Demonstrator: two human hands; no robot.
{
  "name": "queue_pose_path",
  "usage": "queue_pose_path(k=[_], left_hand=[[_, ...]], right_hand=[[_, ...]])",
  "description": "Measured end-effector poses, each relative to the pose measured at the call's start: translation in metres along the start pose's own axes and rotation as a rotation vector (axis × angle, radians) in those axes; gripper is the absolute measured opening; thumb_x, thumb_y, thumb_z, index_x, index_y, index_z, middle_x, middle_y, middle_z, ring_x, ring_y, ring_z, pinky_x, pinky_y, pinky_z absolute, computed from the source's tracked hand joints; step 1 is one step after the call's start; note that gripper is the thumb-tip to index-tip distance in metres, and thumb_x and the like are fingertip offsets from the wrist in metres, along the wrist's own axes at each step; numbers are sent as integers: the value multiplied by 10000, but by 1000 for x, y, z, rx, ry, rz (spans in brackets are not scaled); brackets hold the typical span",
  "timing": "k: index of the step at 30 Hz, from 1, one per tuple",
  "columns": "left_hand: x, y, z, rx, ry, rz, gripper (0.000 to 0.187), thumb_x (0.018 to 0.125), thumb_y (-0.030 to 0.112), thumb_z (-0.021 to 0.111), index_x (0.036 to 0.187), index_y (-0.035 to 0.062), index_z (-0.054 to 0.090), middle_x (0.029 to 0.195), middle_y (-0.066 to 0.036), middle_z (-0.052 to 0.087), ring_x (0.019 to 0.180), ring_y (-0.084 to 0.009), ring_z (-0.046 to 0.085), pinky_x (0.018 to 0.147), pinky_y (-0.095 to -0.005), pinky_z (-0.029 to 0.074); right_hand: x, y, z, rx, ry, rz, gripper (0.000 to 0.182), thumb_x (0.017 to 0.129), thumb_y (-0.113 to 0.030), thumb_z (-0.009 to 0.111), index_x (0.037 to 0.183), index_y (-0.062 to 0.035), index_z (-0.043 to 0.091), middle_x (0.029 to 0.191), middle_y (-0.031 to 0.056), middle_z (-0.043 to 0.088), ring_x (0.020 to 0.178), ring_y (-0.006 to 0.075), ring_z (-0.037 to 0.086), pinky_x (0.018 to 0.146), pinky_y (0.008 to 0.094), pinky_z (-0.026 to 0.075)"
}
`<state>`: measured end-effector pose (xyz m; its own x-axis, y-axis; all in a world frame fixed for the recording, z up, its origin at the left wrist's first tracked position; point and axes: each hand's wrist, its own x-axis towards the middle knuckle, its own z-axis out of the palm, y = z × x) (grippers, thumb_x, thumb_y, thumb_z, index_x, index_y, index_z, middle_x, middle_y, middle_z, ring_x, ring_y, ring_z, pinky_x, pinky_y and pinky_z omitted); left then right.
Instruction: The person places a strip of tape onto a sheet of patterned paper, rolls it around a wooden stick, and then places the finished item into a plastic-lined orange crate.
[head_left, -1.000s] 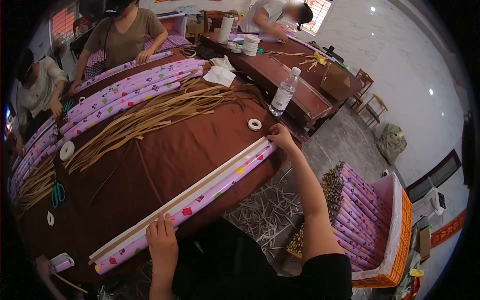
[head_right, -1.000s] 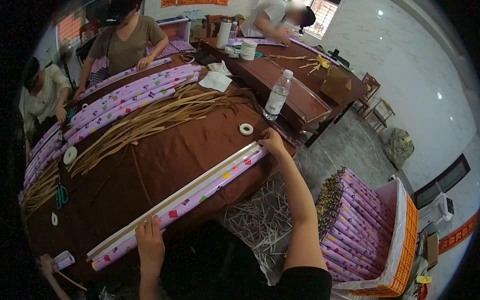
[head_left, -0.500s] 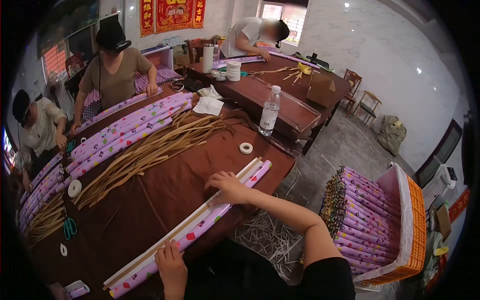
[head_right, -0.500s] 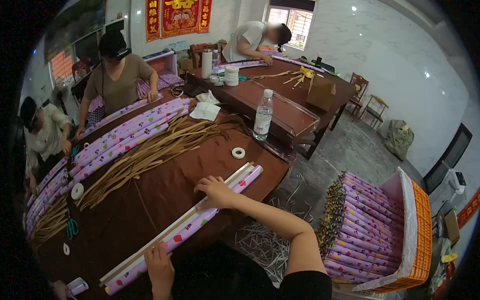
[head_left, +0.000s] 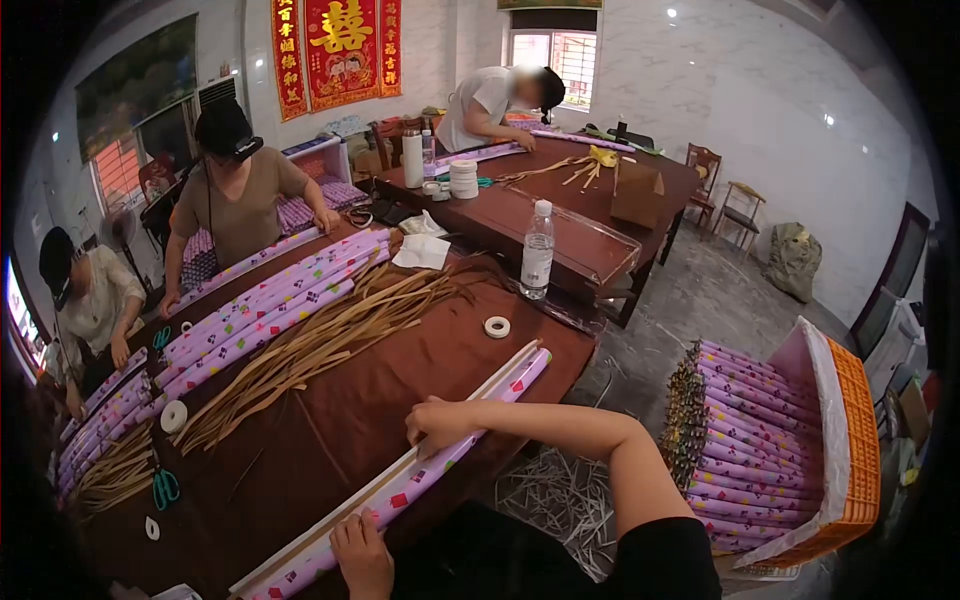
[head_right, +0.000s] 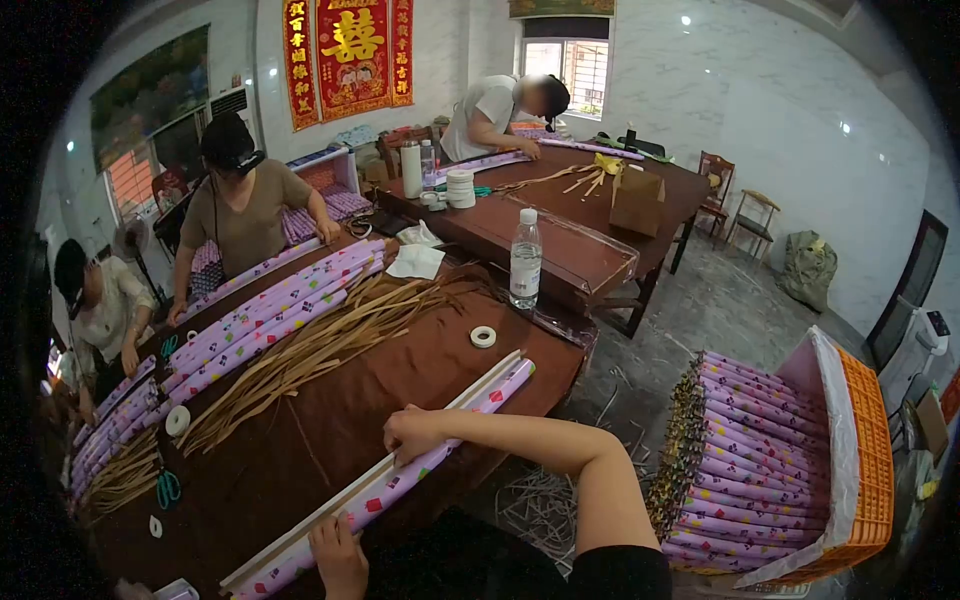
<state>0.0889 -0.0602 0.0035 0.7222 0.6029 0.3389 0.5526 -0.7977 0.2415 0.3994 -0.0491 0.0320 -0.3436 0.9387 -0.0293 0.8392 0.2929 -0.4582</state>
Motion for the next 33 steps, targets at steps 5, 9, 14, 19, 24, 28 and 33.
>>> queue_pose_path(k=[5, 9, 14, 19, 24, 28, 33], left_hand=[[3, -9, -2, -37, -33, 16, 452, 795, -14, 652, 1228, -46, 526, 1175, -164, 534, 1039, -355, 491, 953, -474, 396], [9, -16, 9, -19, 29, 55, 453, 783, 11, 660, 1217, -26, 538, 1151, -144, 544, 1052, -350, 488, 964, -466, 387], [11, -10, 2, -48, 44, 33, 434, 774, 32, 661, 1194, 8, 555, 1159, -133, 546, 1083, -341, 475, 966, -464, 383], [10, -7, 1, -69, 46, -23, 427, 770, 28, 669, 1182, 36, 557, 1148, -123, 528, 1077, -349, 469, 948, -474, 394], [10, -8, 2, -58, 34, -14, 426, 766, 29, 680, 1174, 32, 558, 1139, -123, 530, 1053, -343, 477, 933, -469, 405], [11, -10, -2, -78, 49, 33, 408, 767, 36, 687, 1156, 2, 570, 1134, -135, 534, 1041, -347, 483, 919, -463, 417], [17, -21, -4, -117, 10, 59, 411, 776, 50, 692, 1164, -20, 575, 1105, -161, 539, 1029, -373, 489, 915, -466, 421]], right_hand=[[-2, -10, -14, 89, -110, 63, 244, 731, -282, 754, 769, -50, 689, 829, 125, 664, 758, 319, 638, 670, 420, 482], [-6, -17, -20, 88, -14, 69, 226, 733, -255, 748, 800, -45, 698, 736, 101, 677, 710, 302, 653, 639, 410, 484], [-6, -16, -22, 103, 12, 61, 206, 743, -228, 744, 826, -41, 712, 738, 108, 684, 693, 284, 654, 642, 394, 487], [0, -8, -25, 317, -156, 57, 215, 752, -161, 773, 866, 10, 710, 749, 100, 694, 712, 168, 651, 658, 350, 491], [6, 3, -26, 425, -302, 47, 316, 753, -152, 786, 1007, 14, 698, 888, 85, 717, 807, 157, 650, 724, 321, 505], [5, 6, -32, 489, -317, -4, 421, 767, -213, 773, 1118, -13, 653, 1010, 80, 691, 904, 205, 639, 789, 356, 495], [-15, -49, -2, -326, 219, -261, 539, 786, -459, 704, 1123, -51, 598, 1035, 81, 599, 1006, 277, 561, 860, 418, 433]])
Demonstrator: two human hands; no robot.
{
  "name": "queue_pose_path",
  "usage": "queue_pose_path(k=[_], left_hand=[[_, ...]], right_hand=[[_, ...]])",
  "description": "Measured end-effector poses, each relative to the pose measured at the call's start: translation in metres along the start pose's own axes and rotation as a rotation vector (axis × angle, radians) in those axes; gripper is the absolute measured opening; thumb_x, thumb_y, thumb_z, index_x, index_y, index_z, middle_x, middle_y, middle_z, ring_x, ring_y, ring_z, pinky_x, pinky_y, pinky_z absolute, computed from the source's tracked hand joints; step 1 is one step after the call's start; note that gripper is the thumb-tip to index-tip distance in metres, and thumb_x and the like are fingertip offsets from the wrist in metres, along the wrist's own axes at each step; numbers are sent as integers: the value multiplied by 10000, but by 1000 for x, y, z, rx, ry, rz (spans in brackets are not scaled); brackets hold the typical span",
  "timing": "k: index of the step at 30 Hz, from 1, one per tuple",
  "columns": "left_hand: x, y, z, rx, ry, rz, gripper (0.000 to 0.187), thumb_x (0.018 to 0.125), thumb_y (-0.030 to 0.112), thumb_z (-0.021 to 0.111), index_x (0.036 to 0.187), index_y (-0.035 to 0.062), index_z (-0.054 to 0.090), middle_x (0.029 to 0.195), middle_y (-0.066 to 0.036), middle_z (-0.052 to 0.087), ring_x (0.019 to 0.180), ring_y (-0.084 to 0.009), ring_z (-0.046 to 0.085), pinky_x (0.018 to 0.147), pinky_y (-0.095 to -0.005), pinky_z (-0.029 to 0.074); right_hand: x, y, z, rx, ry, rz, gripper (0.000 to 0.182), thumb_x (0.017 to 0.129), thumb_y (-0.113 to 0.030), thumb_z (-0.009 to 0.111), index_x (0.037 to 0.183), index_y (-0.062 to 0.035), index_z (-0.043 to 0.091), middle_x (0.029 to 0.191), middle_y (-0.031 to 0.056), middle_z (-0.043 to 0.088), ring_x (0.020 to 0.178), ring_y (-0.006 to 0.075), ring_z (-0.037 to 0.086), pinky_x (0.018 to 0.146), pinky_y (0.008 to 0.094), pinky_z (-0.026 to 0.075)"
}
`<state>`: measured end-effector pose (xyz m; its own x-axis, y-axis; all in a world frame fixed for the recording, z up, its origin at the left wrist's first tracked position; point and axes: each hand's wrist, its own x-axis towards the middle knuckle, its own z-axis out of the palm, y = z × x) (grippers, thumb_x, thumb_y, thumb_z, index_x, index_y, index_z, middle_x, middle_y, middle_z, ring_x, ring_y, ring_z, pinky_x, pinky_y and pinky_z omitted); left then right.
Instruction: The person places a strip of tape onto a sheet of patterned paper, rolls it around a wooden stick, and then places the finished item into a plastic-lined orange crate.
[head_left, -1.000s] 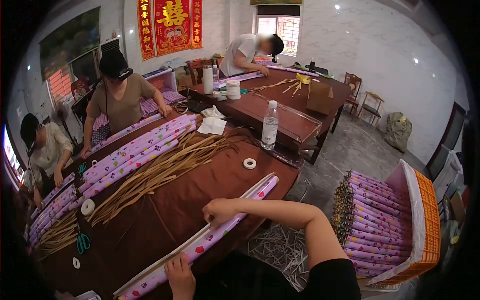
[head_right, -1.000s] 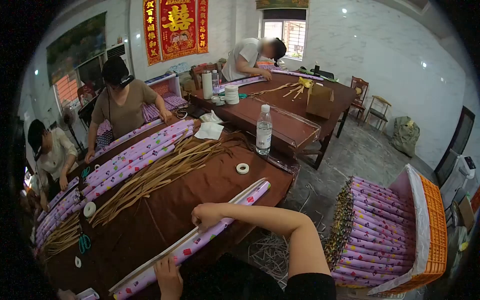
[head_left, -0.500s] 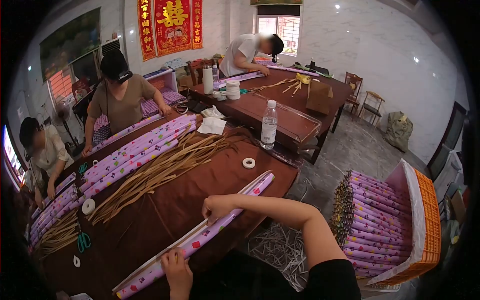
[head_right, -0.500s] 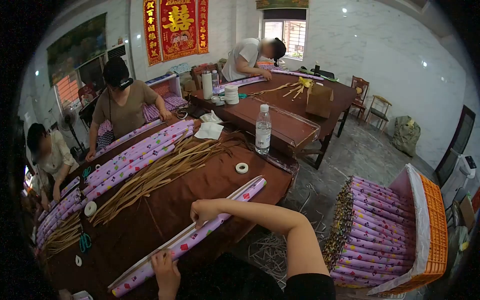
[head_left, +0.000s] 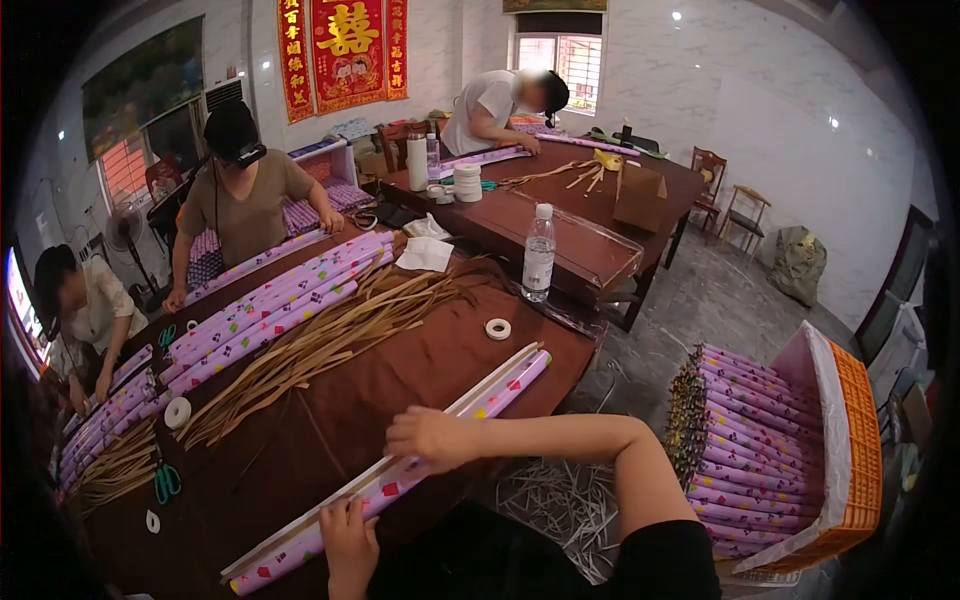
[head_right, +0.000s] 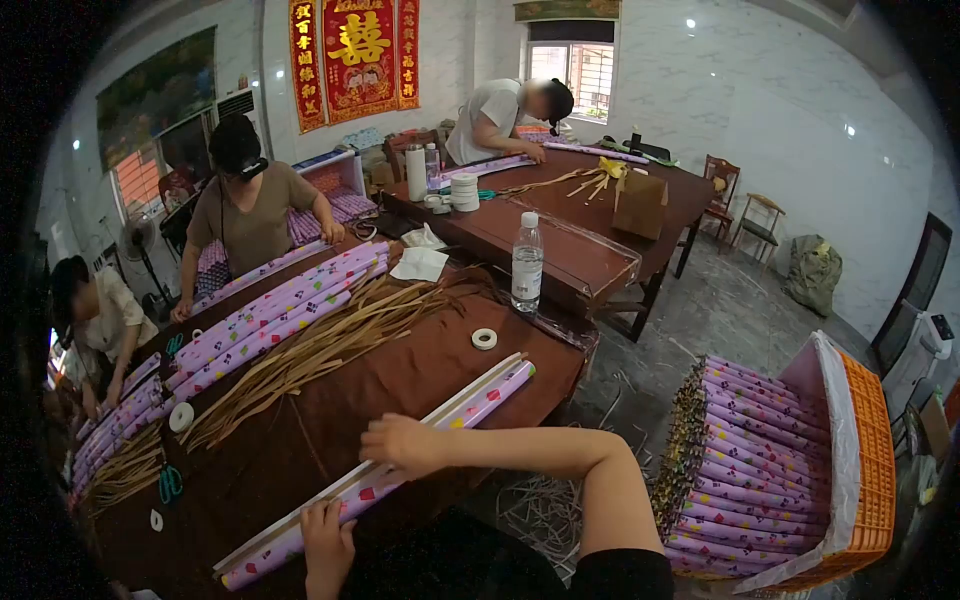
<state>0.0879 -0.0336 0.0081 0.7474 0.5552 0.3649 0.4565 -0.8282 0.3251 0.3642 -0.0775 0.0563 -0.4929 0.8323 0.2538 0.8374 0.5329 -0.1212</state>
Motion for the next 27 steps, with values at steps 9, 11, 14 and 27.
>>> queue_pose_path(k=[9, 11, 14, 27], left_hand=[[8, -3, -12, -55, -87, 71, 444, 793, 109, 698, 1187, -39, 555, 1025, -178, 547, 964, -378, 512, 875, -463, 425], [6, -6, -10, -30, -62, 127, 459, 787, 122, 706, 1188, -38, 551, 1011, -174, 546, 942, -371, 516, 852, -459, 429], [4, -4, -10, 109, -94, 162, 489, 762, 143, 728, 1186, -23, 550, 979, -157, 545, 897, -342, 523, 803, -445, 436], [10, -10, -8, 272, -34, 338, 557, 685, 130, 780, 1170, -38, 564, 948, -149, 550, 844, -319, 533, 756, -418, 467]], right_hand=[[-15, -17, 46, -80, 94, -134, 393, 843, -338, 645, 1025, 4, 579, 991, 120, 601, 931, 279, 593, 784, 381, 499], [-15, -19, 46, -166, 91, -163, 355, 866, -314, 616, 1025, 0, 572, 972, 116, 605, 906, 268, 610, 749, 379, 503], [-16, -23, 38, -173, 42, -191, 353, 879, -314, 602, 1043, -4, 563, 922, 109, 607, 852, 267, 620, 703, 374, 507], [-10, -17, 39, -362, 132, -257, 339, 877, -350, 604, 1002, -44, 530, 786, 52, 579, 715, 215, 617, 593, 328, 492]])
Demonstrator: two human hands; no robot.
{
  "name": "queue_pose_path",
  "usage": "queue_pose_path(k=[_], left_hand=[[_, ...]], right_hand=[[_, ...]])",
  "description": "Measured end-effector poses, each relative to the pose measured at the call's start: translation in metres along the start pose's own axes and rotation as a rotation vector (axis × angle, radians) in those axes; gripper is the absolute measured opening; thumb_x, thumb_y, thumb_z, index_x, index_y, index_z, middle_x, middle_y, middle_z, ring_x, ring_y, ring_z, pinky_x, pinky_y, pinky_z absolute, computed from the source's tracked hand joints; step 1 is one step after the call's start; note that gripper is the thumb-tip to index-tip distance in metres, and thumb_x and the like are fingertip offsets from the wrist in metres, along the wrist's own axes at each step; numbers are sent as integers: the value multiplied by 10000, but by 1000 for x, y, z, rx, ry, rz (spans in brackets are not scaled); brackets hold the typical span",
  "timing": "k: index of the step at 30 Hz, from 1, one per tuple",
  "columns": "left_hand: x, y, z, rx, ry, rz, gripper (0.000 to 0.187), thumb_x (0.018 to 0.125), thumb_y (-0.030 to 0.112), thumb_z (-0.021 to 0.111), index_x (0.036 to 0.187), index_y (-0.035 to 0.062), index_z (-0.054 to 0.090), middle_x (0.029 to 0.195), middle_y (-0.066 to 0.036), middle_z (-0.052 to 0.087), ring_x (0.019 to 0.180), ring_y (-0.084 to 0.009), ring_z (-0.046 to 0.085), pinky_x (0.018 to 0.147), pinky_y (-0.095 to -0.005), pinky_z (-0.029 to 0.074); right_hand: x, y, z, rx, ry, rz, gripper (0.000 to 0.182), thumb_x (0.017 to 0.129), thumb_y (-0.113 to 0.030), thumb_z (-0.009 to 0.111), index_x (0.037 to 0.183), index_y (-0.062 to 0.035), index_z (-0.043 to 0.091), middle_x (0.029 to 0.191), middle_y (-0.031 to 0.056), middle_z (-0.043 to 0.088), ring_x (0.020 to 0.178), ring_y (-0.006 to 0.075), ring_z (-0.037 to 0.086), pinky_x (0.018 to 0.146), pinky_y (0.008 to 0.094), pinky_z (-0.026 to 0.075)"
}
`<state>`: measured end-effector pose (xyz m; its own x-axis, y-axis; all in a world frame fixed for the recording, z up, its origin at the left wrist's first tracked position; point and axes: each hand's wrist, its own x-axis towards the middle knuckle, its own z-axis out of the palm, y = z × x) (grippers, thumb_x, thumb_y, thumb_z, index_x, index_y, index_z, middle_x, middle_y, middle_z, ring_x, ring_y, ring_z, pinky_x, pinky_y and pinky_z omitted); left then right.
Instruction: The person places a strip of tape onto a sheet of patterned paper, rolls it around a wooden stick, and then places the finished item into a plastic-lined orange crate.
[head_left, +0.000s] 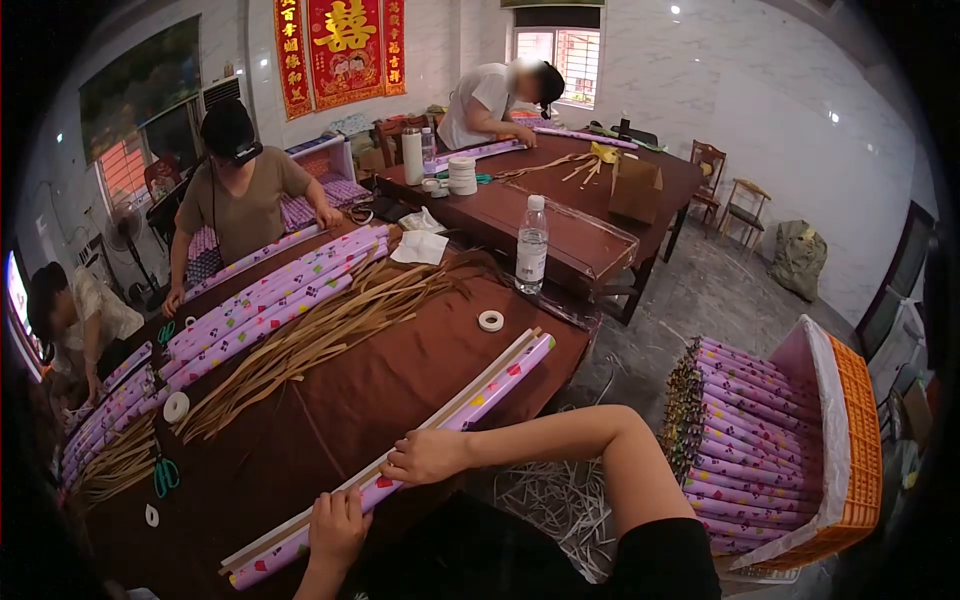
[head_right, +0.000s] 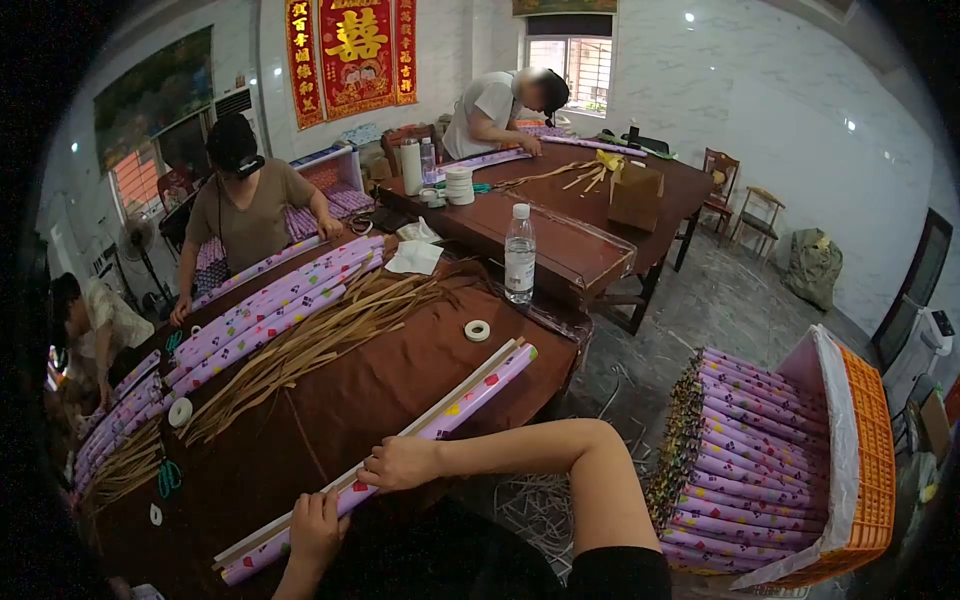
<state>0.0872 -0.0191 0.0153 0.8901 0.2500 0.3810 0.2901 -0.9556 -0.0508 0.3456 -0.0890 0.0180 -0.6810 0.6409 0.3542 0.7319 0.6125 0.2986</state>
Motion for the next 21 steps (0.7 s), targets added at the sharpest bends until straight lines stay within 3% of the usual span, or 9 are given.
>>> queue_pose_path(k=[9, 10, 17, 21], left_hand=[[10, -4, 6, -63, 136, -92, 530, 717, 167, 769, 1186, -8, 597, 931, -140, 574, 844, -308, 558, 754, -401, 491], [11, -6, 5, -105, 103, -88, 511, 733, 185, 767, 1175, -9, 599, 939, -143, 579, 850, -308, 560, 754, -395, 493], [14, -5, -3, -172, 130, -19, 436, 788, 222, 749, 1128, -14, 612, 972, -152, 592, 865, -312, 567, 750, -385, 499], [11, -8, 6, -172, 115, -26, 412, 795, 205, 741, 1115, -20, 614, 947, -150, 585, 856, -312, 565, 746, -391, 497]], right_hand=[[3, 24, 18, 22, 132, -58, 412, 874, -411, 622, 1017, -29, 562, 775, 65, 597, 705, 239, 625, 579, 347, 506], [2, 23, 20, 24, 46, -34, 431, 900, -429, 604, 1063, -32, 562, 860, 65, 597, 745, 217, 607, 612, 333, 491], [0, 25, 23, 144, 77, -17, 457, 871, -452, 631, 1050, -35, 573, 860, 61, 589, 773, 223, 594, 603, 330, 484], [6, 26, 13, 126, 58, -64, 451, 861, -454, 639, 1027, -37, 585, 920, 69, 580, 859, 238, 544, 674, 346, 458]])
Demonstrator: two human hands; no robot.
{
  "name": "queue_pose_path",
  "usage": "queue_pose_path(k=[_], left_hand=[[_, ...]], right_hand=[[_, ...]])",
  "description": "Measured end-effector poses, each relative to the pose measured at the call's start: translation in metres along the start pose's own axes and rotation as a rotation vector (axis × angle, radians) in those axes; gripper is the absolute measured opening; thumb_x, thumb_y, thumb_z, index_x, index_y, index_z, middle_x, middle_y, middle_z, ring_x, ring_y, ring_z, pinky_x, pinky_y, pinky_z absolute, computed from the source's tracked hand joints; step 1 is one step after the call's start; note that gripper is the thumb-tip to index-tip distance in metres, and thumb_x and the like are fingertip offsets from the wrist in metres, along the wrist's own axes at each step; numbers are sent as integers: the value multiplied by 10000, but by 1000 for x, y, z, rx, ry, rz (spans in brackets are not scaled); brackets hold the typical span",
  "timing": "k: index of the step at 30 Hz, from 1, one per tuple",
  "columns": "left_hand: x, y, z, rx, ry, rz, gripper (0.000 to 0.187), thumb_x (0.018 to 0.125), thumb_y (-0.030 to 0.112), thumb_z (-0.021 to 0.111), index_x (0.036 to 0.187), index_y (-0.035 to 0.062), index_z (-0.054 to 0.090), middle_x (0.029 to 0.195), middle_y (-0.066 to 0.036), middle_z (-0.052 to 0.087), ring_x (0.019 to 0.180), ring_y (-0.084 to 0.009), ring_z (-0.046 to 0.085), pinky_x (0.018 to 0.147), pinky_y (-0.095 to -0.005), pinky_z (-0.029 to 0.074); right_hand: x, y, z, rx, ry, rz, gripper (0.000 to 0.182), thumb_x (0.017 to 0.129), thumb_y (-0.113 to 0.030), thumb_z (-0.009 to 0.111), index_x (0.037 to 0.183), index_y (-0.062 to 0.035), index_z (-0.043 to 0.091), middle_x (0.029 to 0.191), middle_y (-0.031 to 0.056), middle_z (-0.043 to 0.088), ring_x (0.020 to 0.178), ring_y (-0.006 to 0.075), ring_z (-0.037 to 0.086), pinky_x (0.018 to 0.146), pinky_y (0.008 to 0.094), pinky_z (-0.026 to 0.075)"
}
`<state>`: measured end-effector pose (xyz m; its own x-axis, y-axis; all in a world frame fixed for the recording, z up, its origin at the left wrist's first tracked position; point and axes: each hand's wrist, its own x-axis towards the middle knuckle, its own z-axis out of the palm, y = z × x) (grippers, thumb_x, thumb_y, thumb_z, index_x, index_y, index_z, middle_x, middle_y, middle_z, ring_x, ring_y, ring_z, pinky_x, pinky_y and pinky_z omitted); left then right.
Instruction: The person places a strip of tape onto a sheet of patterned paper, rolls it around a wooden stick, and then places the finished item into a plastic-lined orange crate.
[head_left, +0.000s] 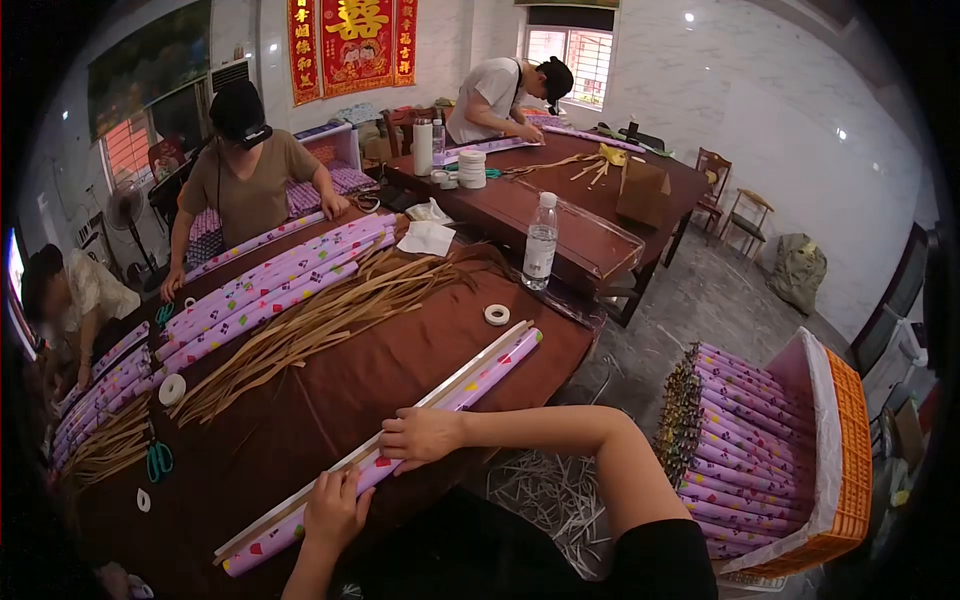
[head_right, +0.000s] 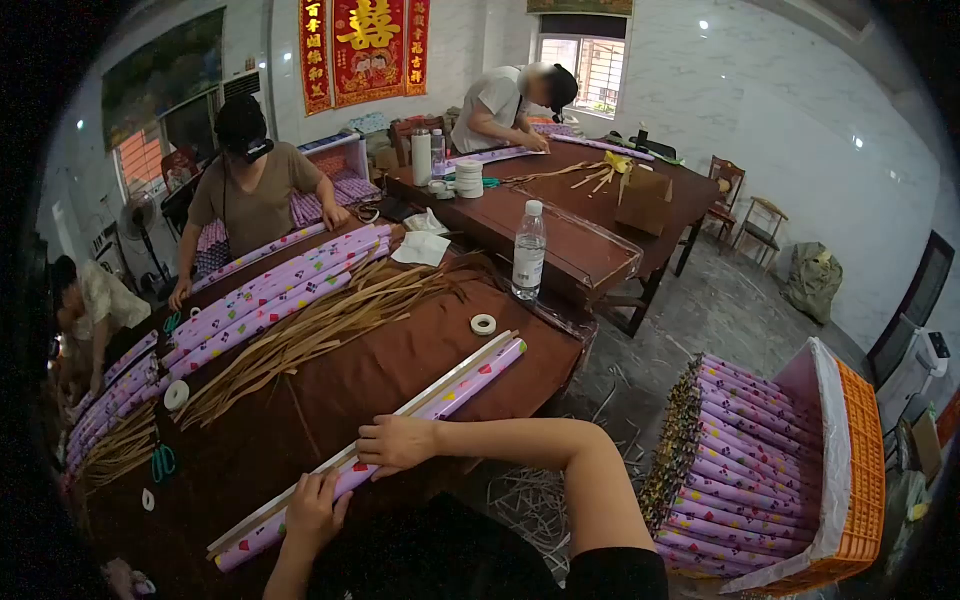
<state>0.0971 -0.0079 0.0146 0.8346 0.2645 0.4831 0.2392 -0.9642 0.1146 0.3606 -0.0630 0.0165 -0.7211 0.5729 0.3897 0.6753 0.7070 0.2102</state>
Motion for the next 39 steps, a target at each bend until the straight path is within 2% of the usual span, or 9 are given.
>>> queue_pose_path(k=[2, 6, 8, 11, 15, 17, 24, 28, 39], left_hand=[[-1, 1, -2, -15, -43, -27, 422, 808, 191, 740, 1134, -43, 607, 961, -165, 573, 868, -335, 562, 746, -400, 499], [-1, -1, 0, -31, -52, -12, 421, 800, 174, 743, 1137, -38, 605, 953, -167, 565, 866, -332, 557, 745, -401, 496], [-3, -1, 2, -6, -10, 2, 400, 789, 205, 737, 1099, -18, 619, 907, -150, 557, 838, -322, 550, 745, -402, 489], [-4, 1, 4, 20, -1, 5, 392, 795, 208, 731, 1096, -16, 617, 893, -147, 548, 841, -316, 548, 759, -399, 488], [-4, 3, 3, 29, 3, 17, 394, 798, 210, 729, 1101, -13, 615, 878, -139, 541, 847, -312, 546, 772, -404, 486], [-5, 5, 2, 48, 13, 22, 393, 808, 205, 716, 1117, -13, 608, 893, -137, 552, 851, -312, 544, 780, -410, 483], [-20, 8, 7, 148, 30, 42, 387, 846, 171, 665, 1181, -12, 599, 950, -139, 577, 874, -307, 547, 805, -421, 480], [-23, 19, 8, 240, 32, 37, 360, 863, 159, 643, 1175, -17, 603, 941, -133, 576, 873, -301, 551, 819, -423, 475], [-24, 33, 12, 442, 88, -5, 293, 901, 160, 595, 1132, -17, 627, 981, -133, 601, 937, -291, 578, 857, -417, 453]], right_hand=[[5, 2, -8, 37, -5, -18, 459, 853, -459, 643, 1021, -36, 588, 918, 77, 572, 872, 249, 524, 705, 363, 448], [12, 14, -1, 145, 153, 309, 490, 818, -415, 706, 1128, -50, 603, 1084, 104, 584, 977, 286, 539, 789, 400, 443], [12, 26, 5, 421, -210, 512, 528, 810, -414, 718, 1185, -62, 597, 1068, 132, 626, 958, 318, 585, 803, 408, 470], [29, 28, -12, 623, -360, 600, 467, 802, -364, 741, 1127, -46, 636, 968, 155, 673, 880, 315, 638, 781, 403, 495], [29, 41, 9, 889, -376, 574, 310, 804, -270, 747, 954, -11, 663, 796, 136, 680, 722, 248, 657, 662, 377, 500], [40, 39, -8, 890, -524, 605, 220, 804, -181, 738, 815, 14, 637, 704, 114, 651, 656, 186, 634, 602, 348, 485], [36, 32, -9, 1001, -389, 473, 196, 813, -142, 725, 772, 7, 604, 644, 102, 607, 604, 180, 602, 560, 345, 452], [36, 28, -20, 936, -415, 455, 211, 807, -164, 735, 784, 5, 610, 671, 119, 620, 633, 217, 619, 582, 369, 454], [35, 14, -31, 804, -454, 406, 347, 726, -175, 773, 1045, -60, 701, 911, 148, 703, 858, 312, 671, 751, 401, 506]])
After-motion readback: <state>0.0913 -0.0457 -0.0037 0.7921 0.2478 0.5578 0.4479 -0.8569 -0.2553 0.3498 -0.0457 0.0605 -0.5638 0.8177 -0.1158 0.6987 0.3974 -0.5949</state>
